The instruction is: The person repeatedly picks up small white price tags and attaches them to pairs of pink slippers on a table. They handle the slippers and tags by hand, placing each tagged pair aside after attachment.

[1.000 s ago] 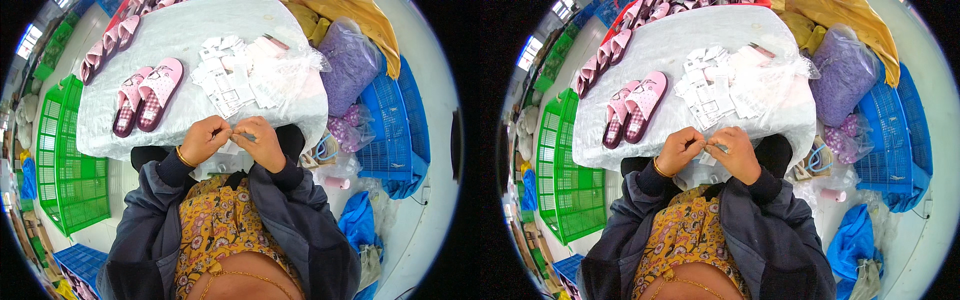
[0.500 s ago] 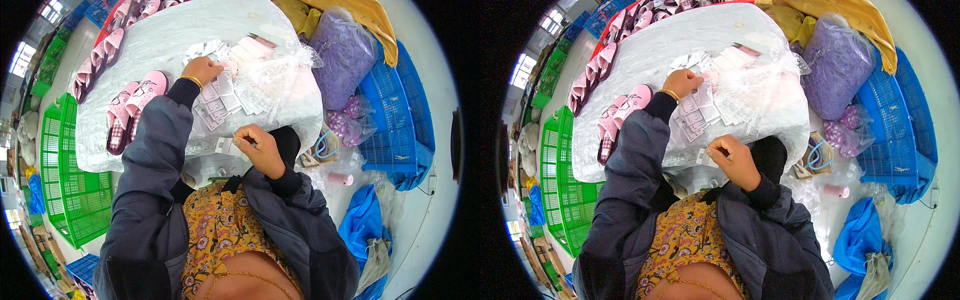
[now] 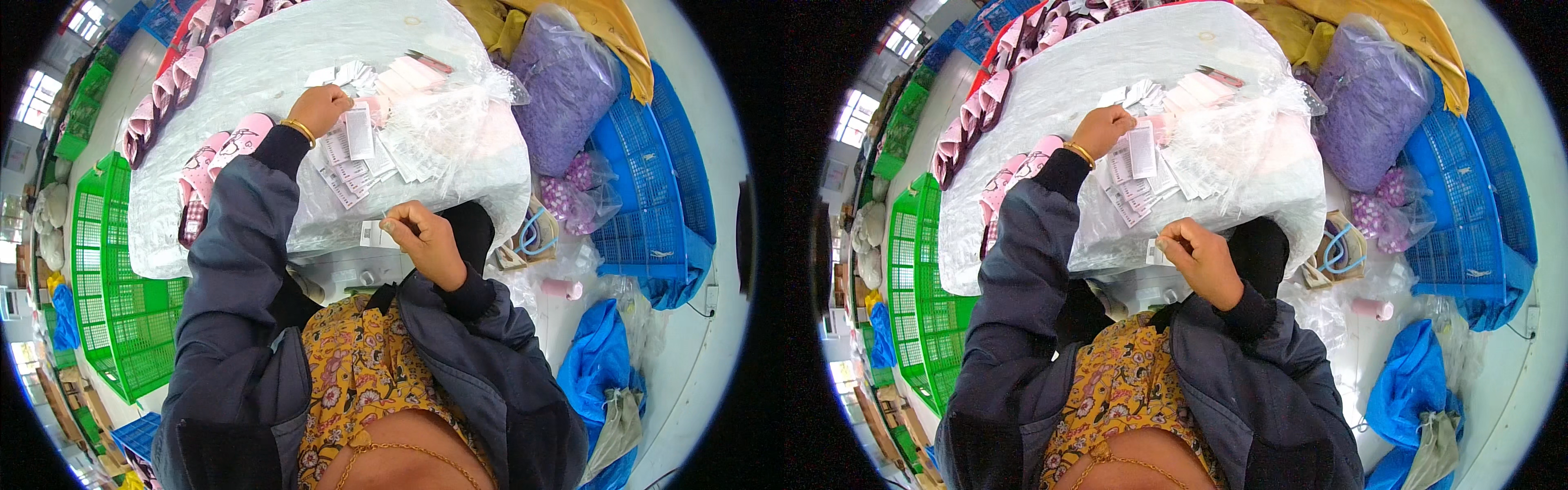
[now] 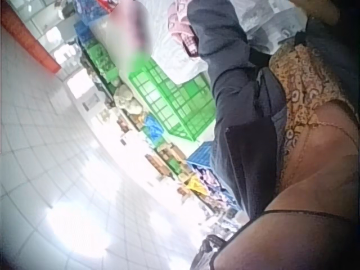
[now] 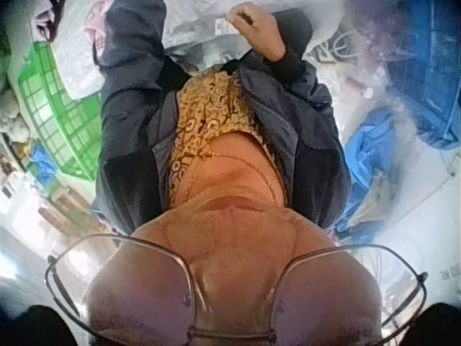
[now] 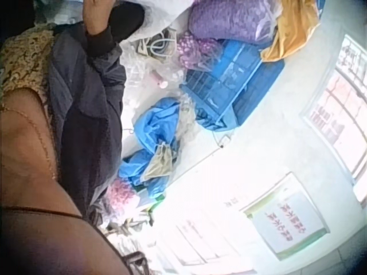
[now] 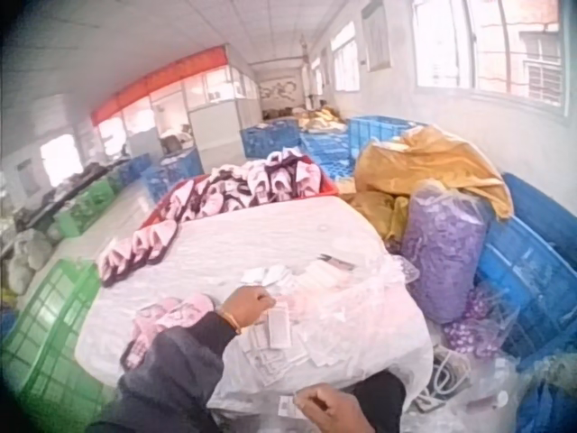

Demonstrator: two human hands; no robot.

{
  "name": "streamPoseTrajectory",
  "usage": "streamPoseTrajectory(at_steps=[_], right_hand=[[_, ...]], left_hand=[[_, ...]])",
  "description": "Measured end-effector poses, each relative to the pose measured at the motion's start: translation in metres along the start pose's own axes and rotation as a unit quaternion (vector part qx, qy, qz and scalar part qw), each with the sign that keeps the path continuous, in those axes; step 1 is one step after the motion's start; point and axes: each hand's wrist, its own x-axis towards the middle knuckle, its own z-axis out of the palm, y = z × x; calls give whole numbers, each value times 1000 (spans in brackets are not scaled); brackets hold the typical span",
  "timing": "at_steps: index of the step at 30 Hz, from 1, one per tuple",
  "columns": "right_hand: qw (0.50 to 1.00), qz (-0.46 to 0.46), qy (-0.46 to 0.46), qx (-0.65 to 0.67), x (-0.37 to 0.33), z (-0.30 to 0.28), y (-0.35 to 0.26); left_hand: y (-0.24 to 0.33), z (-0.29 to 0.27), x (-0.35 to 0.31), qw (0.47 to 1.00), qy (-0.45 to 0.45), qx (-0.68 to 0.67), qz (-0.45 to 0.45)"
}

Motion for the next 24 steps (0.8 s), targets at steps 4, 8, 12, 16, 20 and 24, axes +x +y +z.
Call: streamPoseTrajectory(at_steps=[4, 8, 12, 16, 20, 24], right_hand=[[999, 8, -9, 33, -1, 3, -3], [998, 3, -18, 60, 3, 8, -7], [998, 7, -24, 55, 5, 11, -14], [999, -23, -10, 41, 9, 12, -21], [997, -52, -5, 59, 20, 14, -27], [997, -45, -3, 66, 23, 21, -38]], left_hand=[[19, -16, -30, 994, 58, -89, -32], [3, -15, -44, 989, 129, -26, 65], [20, -22, -65, 978, 137, 155, 32], [20, -35, -80, 981, 156, 108, 32], [7, -34, -90, 985, 151, 78, 31], [-3, -34, -94, 993, 115, 5, 14]])
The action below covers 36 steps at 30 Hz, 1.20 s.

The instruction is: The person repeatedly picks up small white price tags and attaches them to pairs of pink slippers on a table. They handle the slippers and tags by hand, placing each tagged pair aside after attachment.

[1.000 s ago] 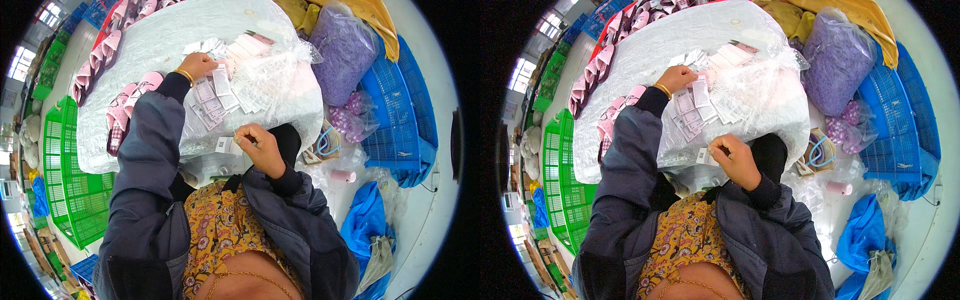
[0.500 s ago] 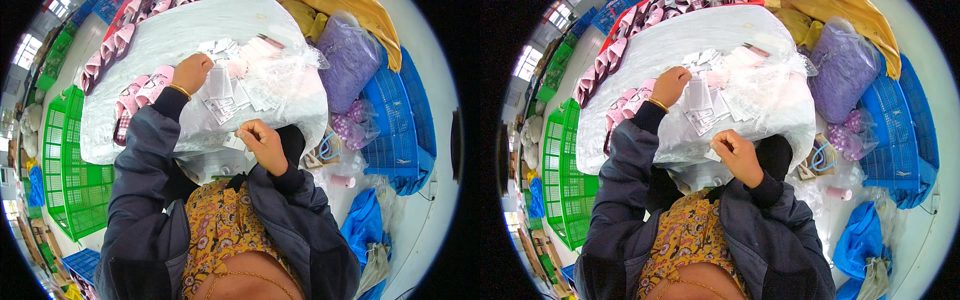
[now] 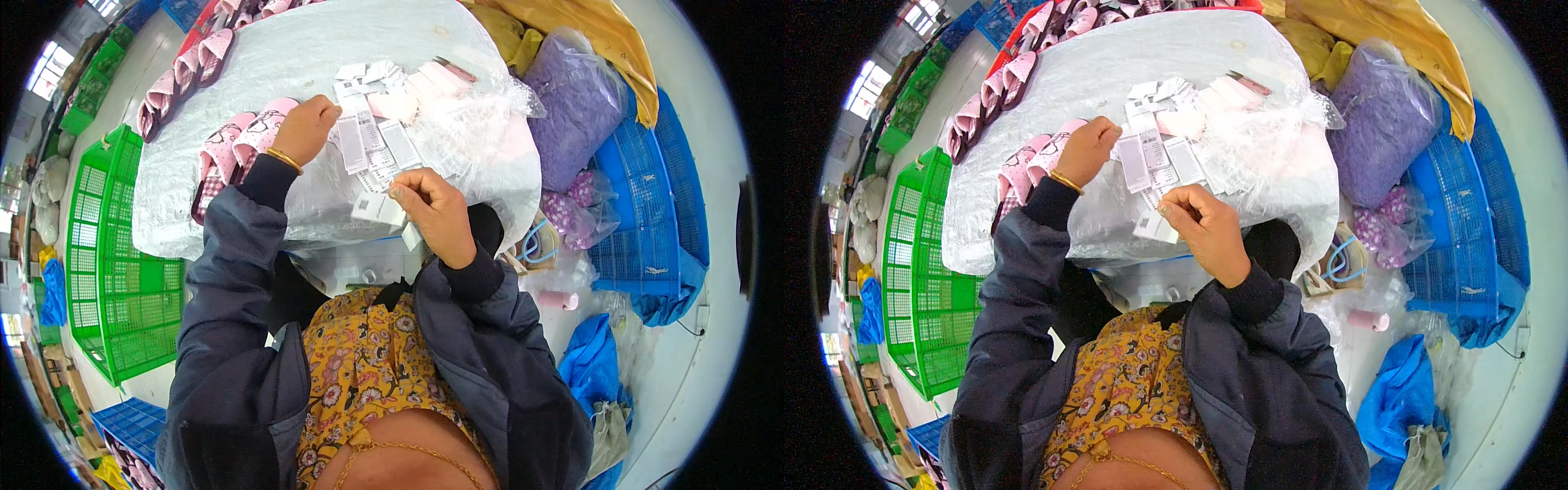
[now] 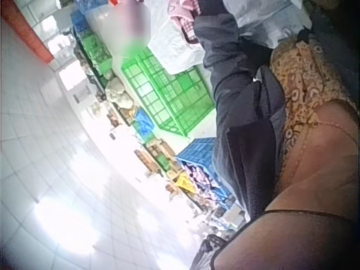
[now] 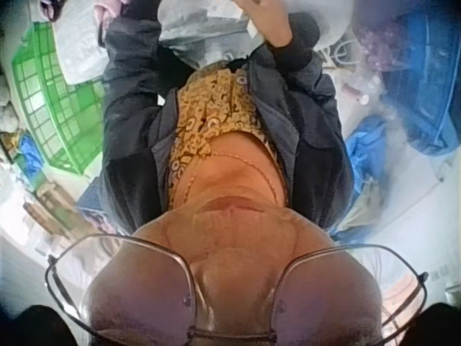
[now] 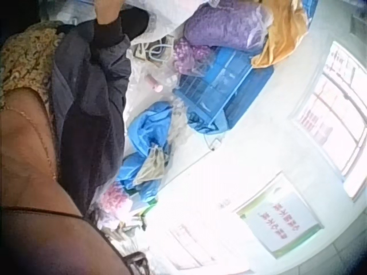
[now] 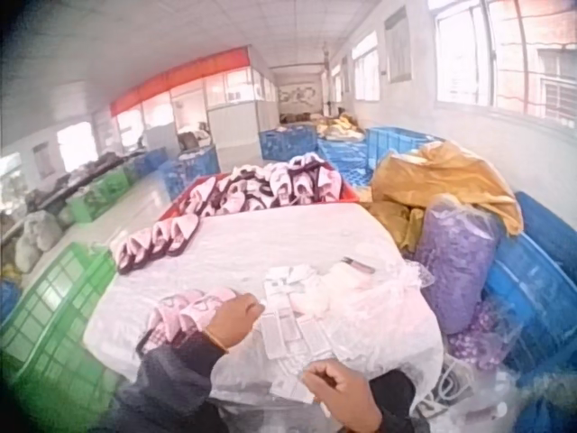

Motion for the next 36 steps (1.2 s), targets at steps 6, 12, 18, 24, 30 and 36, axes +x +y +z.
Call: streamPoseTrajectory(at_steps=[6, 12, 18, 24, 30, 36], right_hand=[[1000, -9, -4, -2, 2, 3, 2], [1000, -2, -17, -7, 4, 4, 4], [1000, 9, -22, 1, 11, 10, -2], [999, 31, -10, 9, 19, 17, -16], [999, 42, -6, 25, 31, 24, -21], [999, 47, 7, 19, 30, 26, -18]], left_hand=[[-6, -8, -8, 997, -16, -76, -20], [0, -16, -16, 984, -6, -137, -111], [-14, -16, -20, 998, 47, -37, -32], [30, -20, -47, 988, 20, -150, 11], [62, -14, -71, 988, 56, -95, 106], [70, -14, -77, 983, 62, -104, 140]])
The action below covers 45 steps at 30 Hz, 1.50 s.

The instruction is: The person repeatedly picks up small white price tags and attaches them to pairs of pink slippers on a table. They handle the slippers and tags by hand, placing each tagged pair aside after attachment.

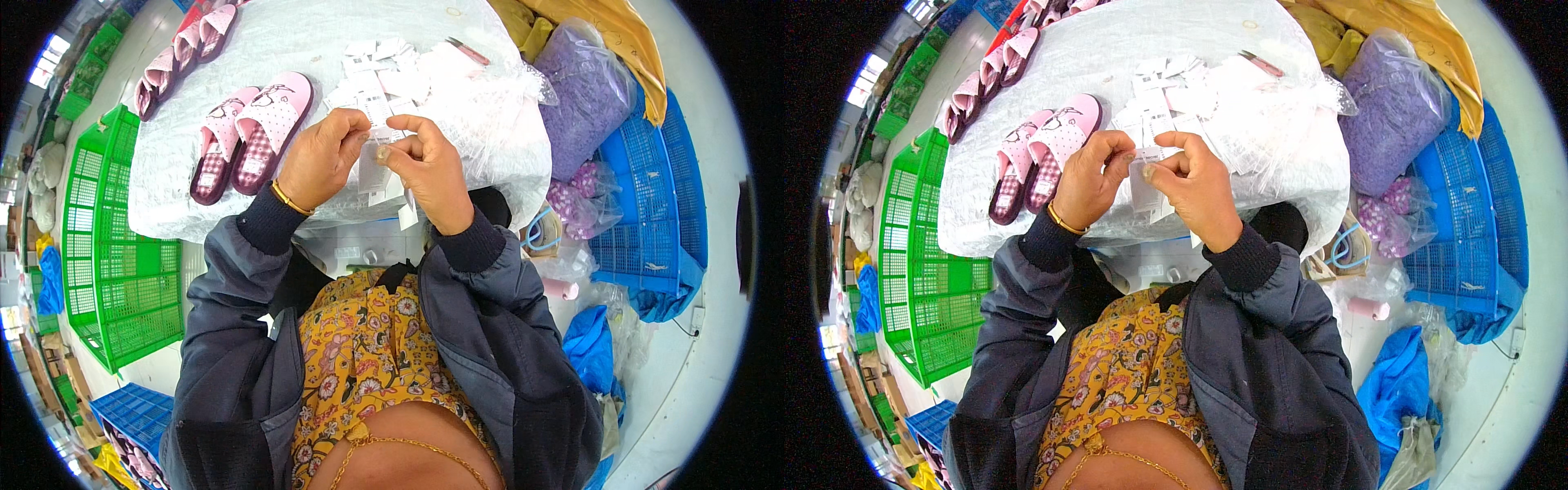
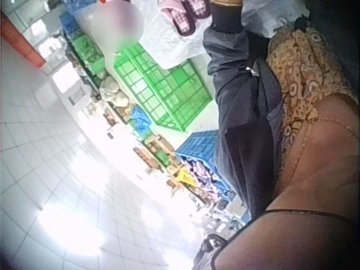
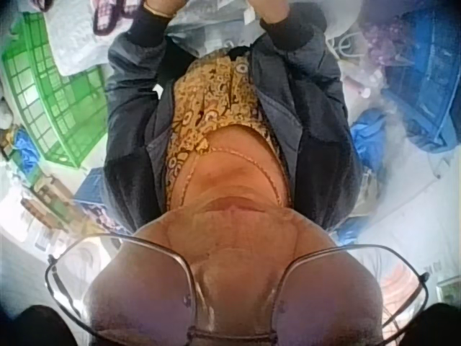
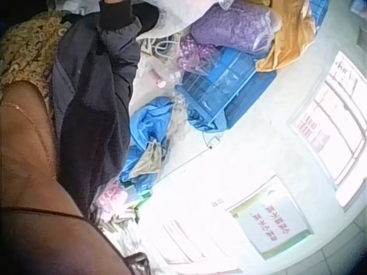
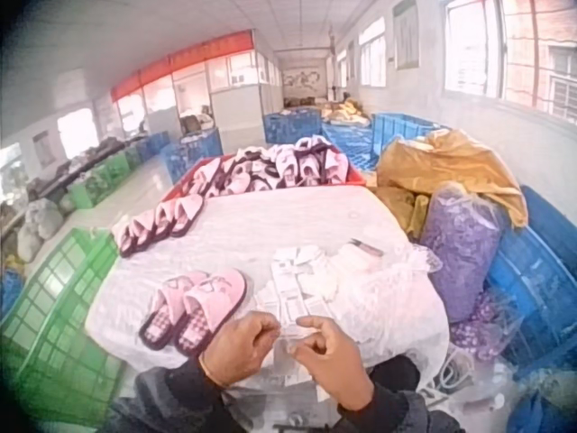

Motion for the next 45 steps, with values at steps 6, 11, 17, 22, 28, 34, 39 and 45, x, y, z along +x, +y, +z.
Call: streamPoseTrajectory(at_steps=[6, 11, 17, 22, 28, 34, 39, 45], right_hand=[[999, 24, 4, 21, -4, -1, 0], [1000, 14, 5, 13, -4, -2, 7], [999, 23, -16, 36, -5, -4, 5], [996, 53, -34, 68, -6, -7, 3], [988, 78, -55, 125, -5, -10, 6], [960, 146, -96, 220, 0, -17, 8], [930, 191, -123, 288, 2, -23, 13], [930, 184, -122, 294, 0, -24, 13]], left_hand=[[1, 2, -4, 1000, 0, 19, 13], [4, 3, -6, 1000, -1, 20, 17], [5, 3, -6, 999, -6, 19, 35], [3, 3, -7, 997, -15, 44, 69], [-2, 4, -7, 994, -22, 49, 93], [1, 2, -9, 993, -30, 48, 105], [1, 3, -7, 992, -21, 38, 117], [1, 6, -7, 993, -12, 50, 110]])
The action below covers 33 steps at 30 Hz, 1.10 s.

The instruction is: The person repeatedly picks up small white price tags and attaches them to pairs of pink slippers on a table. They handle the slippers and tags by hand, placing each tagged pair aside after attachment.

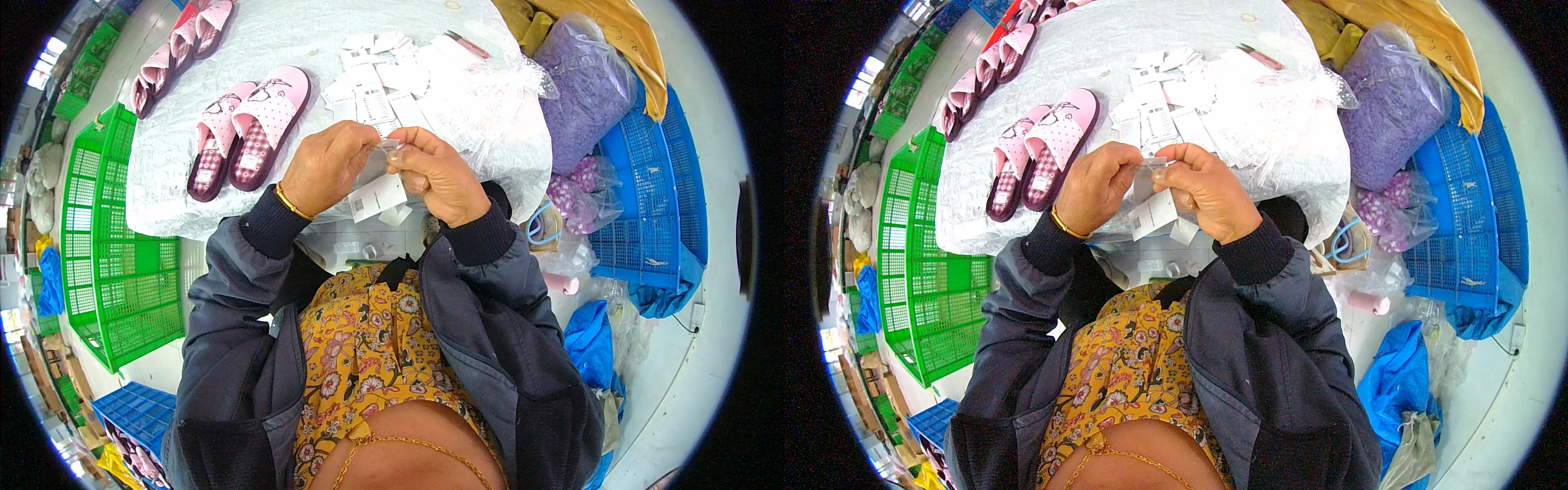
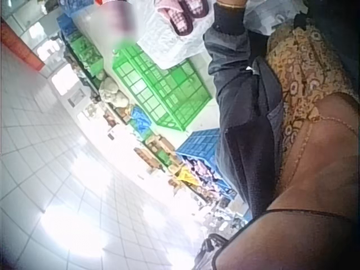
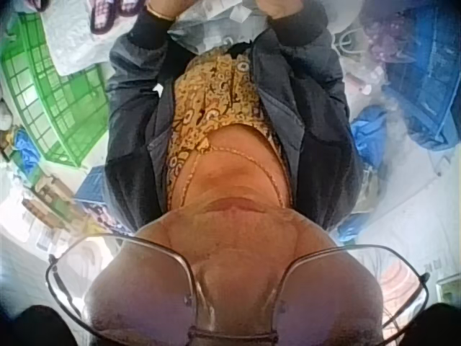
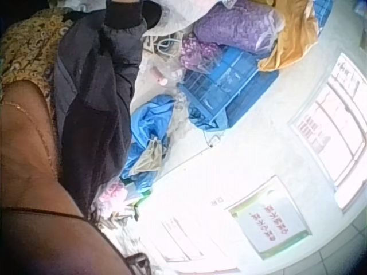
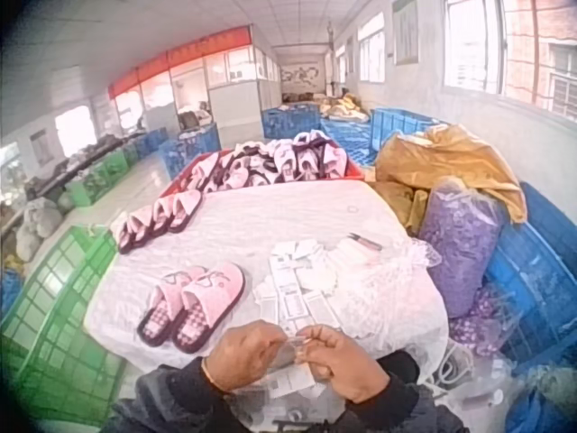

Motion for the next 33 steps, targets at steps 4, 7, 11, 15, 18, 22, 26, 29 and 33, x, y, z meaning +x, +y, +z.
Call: streamPoseTrajectory(at_steps=[4, 7, 11, 15, 18, 22, 26, 29, 33], right_hand=[[1000, -1, 0, 6, -1, -1, 1], [1000, -3, 0, 8, 0, -3, 2], [1000, -5, 4, 7, 0, -4, 1], [1000, -6, 13, 7, 1, -4, 3], [1000, -11, 16, 5, 1, -4, 4], [999, -18, 26, -27, 0, -3, 3], [991, -36, 36, -121, -3, 2, 3], [983, -36, 32, -178, -10, 9, 0], [975, -37, 29, -218, -12, 7, 3]], left_hand=[[-2, 0, -1, 1000, -10, -9, -22], [0, 0, -1, 1000, -8, -12, -23], [0, 1, -2, 1000, -1, -17, -14], [1, 1, -3, 1000, -1, -17, -17], [1, 1, -3, 999, 1, -30, -19], [4, 1, -4, 999, -15, -27, -17], [16, 0, -8, 953, -24, -218, -207], [7, -1, -7, 869, -91, -360, -327], [0, 0, -10, 855, -159, -361, -336]])
